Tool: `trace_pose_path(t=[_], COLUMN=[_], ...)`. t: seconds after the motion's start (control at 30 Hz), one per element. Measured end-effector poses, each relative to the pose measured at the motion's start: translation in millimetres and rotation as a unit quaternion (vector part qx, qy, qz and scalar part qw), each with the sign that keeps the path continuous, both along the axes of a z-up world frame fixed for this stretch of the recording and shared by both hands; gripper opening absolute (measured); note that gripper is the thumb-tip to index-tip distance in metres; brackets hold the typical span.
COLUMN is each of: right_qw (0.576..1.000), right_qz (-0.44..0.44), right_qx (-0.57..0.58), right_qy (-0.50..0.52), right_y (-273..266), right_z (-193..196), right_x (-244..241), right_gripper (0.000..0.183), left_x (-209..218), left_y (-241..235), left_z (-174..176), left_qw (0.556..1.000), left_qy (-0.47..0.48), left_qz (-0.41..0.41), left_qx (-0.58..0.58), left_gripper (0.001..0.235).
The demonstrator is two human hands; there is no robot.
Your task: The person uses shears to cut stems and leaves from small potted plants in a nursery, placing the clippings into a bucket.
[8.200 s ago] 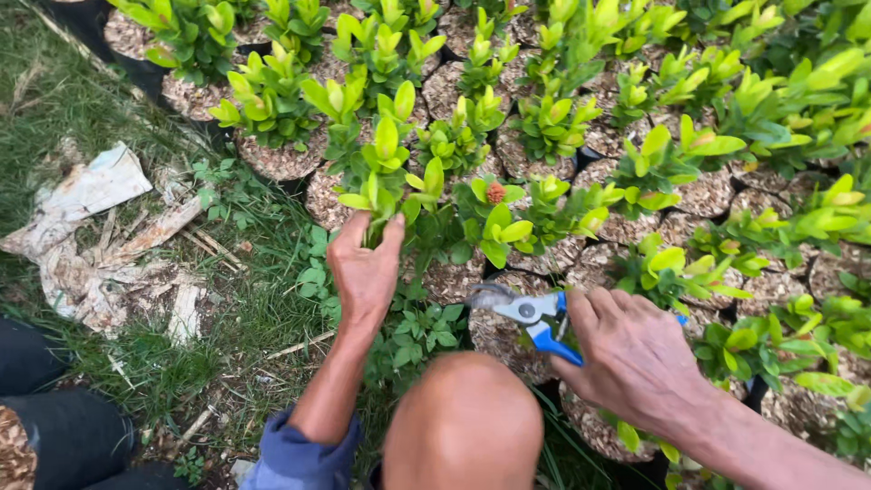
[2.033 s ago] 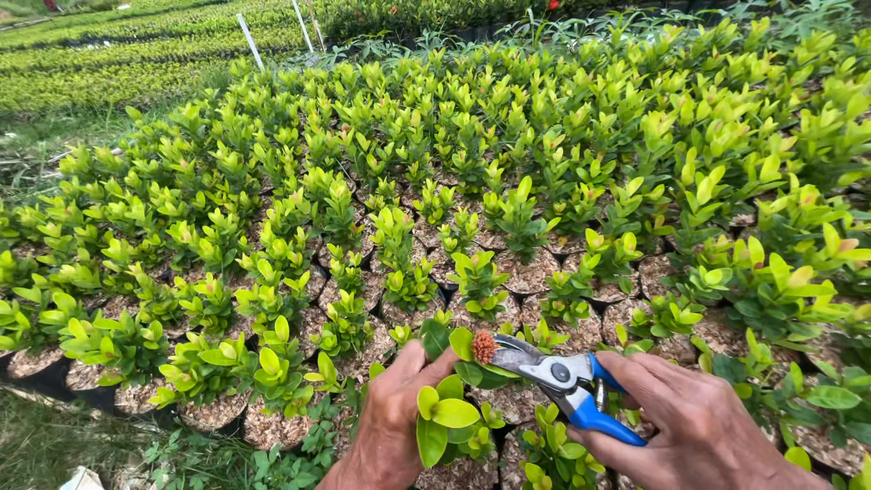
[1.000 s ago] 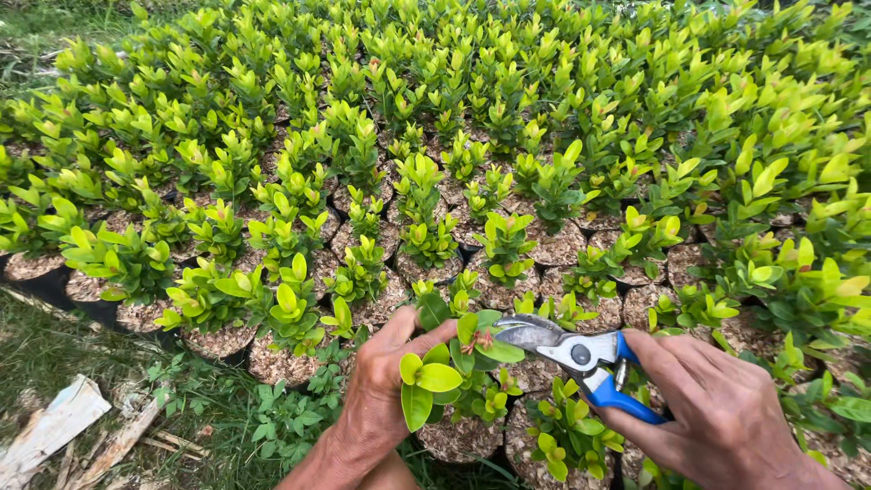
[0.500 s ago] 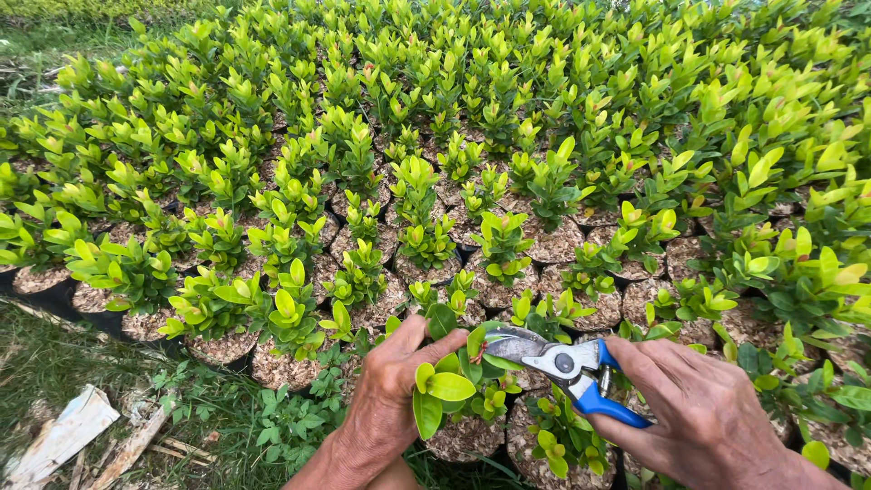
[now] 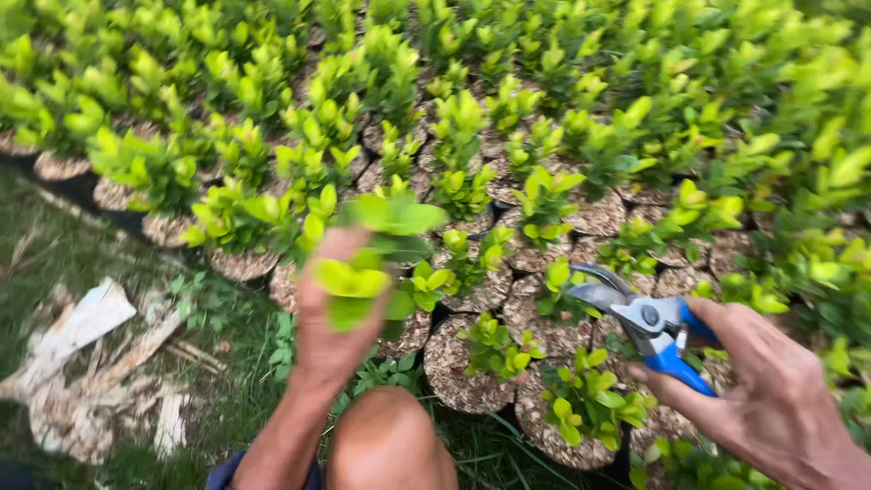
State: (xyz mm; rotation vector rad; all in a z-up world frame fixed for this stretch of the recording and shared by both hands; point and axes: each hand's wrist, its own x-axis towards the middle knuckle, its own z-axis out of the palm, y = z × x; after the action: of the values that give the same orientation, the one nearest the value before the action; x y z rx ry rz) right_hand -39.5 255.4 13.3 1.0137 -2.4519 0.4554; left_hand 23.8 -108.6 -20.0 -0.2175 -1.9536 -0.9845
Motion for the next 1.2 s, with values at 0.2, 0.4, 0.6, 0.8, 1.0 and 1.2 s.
trace_pose_path(t=[0.2, 0.4, 0.6, 0.8, 1.0, 1.2], right_qw=[0.975, 0.951, 0.975, 0.971, 0.971, 0.915], right_qz=[-0.057, -0.044, 0.019, 0.048, 0.017, 0.01], right_qx=[0.191, 0.254, 0.196, 0.232, 0.237, 0.379], right_qy=[-0.094, -0.17, -0.1, 0.0, 0.011, -0.139], right_y=[-41, -134, -172, -193, -230, -283], right_z=[-41, -64, -86, -102, -54, -41], right_x=[-31, -55, -58, -62, -67, -77], right_gripper=[0.087, 0.051, 0.069, 0.04, 0.053, 0.066], left_x=[49, 65, 80, 75, 80, 83], left_y=[-37, -23, -26, -25, -28, -33], left_z=[-68, -161, -213, -220, -246, -236], left_qw=[0.782, 0.61, 0.657, 0.627, 0.663, 0.667], left_qy=[-0.286, -0.472, -0.369, -0.43, -0.334, -0.306], left_qz=[0.191, 0.219, 0.154, 0.173, 0.153, 0.159], left_qx=[0.52, 0.597, 0.639, 0.626, 0.652, 0.66], left_gripper=[0.034, 0.101, 0.045, 0.07, 0.041, 0.043])
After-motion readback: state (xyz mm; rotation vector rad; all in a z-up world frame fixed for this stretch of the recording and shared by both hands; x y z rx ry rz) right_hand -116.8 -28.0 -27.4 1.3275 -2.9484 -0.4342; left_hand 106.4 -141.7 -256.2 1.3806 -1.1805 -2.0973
